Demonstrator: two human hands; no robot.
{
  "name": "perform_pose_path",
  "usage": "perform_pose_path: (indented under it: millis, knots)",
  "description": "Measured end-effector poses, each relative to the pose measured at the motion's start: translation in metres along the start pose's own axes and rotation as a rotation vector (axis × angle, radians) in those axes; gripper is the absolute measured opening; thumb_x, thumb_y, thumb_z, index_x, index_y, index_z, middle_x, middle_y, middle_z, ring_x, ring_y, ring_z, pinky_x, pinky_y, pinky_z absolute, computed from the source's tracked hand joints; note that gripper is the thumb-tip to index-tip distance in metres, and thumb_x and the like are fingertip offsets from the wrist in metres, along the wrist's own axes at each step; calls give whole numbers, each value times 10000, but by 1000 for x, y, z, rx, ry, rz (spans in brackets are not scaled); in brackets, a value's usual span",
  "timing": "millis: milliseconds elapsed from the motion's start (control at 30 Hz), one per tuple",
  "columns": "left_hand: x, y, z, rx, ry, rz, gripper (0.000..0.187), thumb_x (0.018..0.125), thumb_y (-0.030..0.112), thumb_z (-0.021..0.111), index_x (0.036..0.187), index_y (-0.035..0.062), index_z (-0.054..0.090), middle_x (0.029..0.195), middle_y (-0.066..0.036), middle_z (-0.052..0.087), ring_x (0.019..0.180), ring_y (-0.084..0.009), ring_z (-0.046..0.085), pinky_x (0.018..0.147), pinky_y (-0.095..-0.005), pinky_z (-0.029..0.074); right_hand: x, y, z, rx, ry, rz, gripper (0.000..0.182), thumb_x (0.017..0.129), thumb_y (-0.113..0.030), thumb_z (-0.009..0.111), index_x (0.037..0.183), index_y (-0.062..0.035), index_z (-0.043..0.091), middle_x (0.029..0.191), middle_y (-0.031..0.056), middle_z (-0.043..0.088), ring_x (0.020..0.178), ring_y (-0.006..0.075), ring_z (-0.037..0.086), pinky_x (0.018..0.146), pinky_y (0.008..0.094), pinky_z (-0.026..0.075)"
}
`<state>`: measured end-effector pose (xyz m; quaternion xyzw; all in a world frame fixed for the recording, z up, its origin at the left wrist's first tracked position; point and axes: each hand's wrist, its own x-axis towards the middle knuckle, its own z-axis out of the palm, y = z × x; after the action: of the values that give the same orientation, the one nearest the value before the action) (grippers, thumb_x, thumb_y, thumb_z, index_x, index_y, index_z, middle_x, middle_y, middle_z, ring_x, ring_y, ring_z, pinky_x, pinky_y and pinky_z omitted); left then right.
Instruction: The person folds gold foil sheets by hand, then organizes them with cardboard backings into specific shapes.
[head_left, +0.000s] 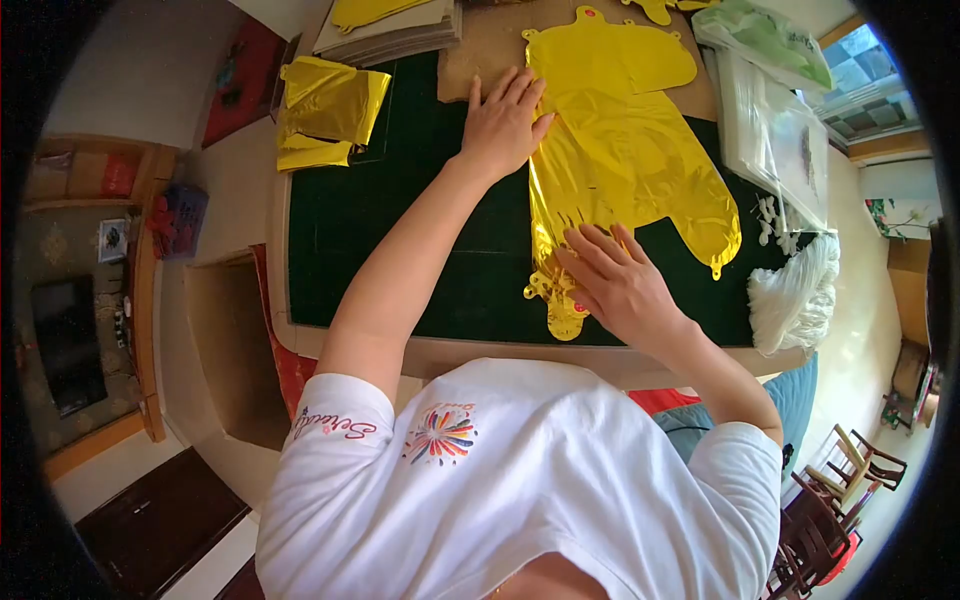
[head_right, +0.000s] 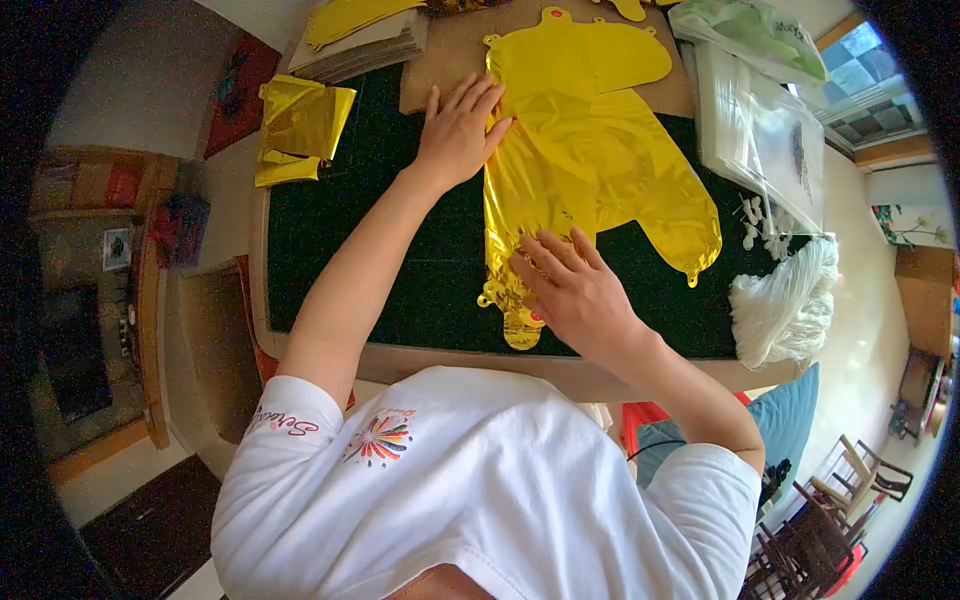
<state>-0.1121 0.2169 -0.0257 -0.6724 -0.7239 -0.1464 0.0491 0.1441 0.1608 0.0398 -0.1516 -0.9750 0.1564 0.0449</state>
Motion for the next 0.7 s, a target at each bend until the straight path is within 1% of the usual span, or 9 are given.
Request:
perform_pose_path:
  millis: [67,200,233,267,333,433,467,533,700]
  knots:
    - [0,0,0,-1,-13,2,520,941,414,436,1374,130,390,1454,-60,354,1369,-233,279,1113,-559,139,3,0,-6,-19,-40,21,365,883,-200,570,1237,-111,546,1378,88,436,1283,261,413,1077,483,295]
    - [1,2,0,-4,1,4,518,938,408,443,1370,125,394,1451,-59,359,1369,-228,279,1111,-559,141,46,8,-6,-6,139,-45,372,883,-196,563,1240,-94,541,1361,96,458,1278,257,419,1072,474,307]
    - [1,2,-1,6,-21,-6,514,944,411,438,1379,142,383,1454,-49,356,1371,-225,275,1119,-549,125,55,13,-3,-18,200,-75,380,881,-192,564,1244,-82,535,1362,100,458,1278,256,419,1070,465,313]
    - [1,2,-2,16,-43,-17,511,950,414,433,1387,159,372,1457,-39,353,1374,-223,270,1127,-539,109,61,19,3,-21,204,-76,380,881,-192,564,1244,-82,535,1362,100,458,1278,256,419,1070,465,313]
    - [0,2,-3,17,-40,-9,510,951,415,430,1387,158,372,1456,-39,354,1374,-222,271,1127,-539,109,70,28,17,-35,180,-143,409,878,-186,567,1260,-52,512,1376,110,443,1282,260,415,1067,438,324]
    - [1,0,-2,-5,-16,-3,512,946,415,433,1376,140,388,1449,-51,364,1371,-227,276,1119,-550,125,60,27,24,-48,135,-162,432,875,-189,569,1270,-28,497,1387,114,430,1285,259,412,1065,414,333]
    - [0,0,0,-27,3,3,516,940,413,440,1366,123,403,1443,-63,373,1368,-233,282,1111,-560,141,55,23,23,-47,129,-166,432,875,-189,569,1270,-28,497,1387,114,430,1285,259,412,1065,414,333]
    - [0,0,2,-20,6,-1,518,941,417,439,1366,123,405,1443,-63,372,1369,-233,280,1112,-561,140,44,14,20,33,118,-137,431,879,-198,565,1268,-24,501,1380,110,438,1284,260,410,1065,405,334]
    - [0,0,2,-1,-6,5,524,944,427,433,1371,125,400,1449,-65,362,1372,-230,275,1115,-561,132,17,-8,19,49,56,-166,458,853,-210,595,1262,-22,508,1361,113,458,1284,253,411,1060,395,341]
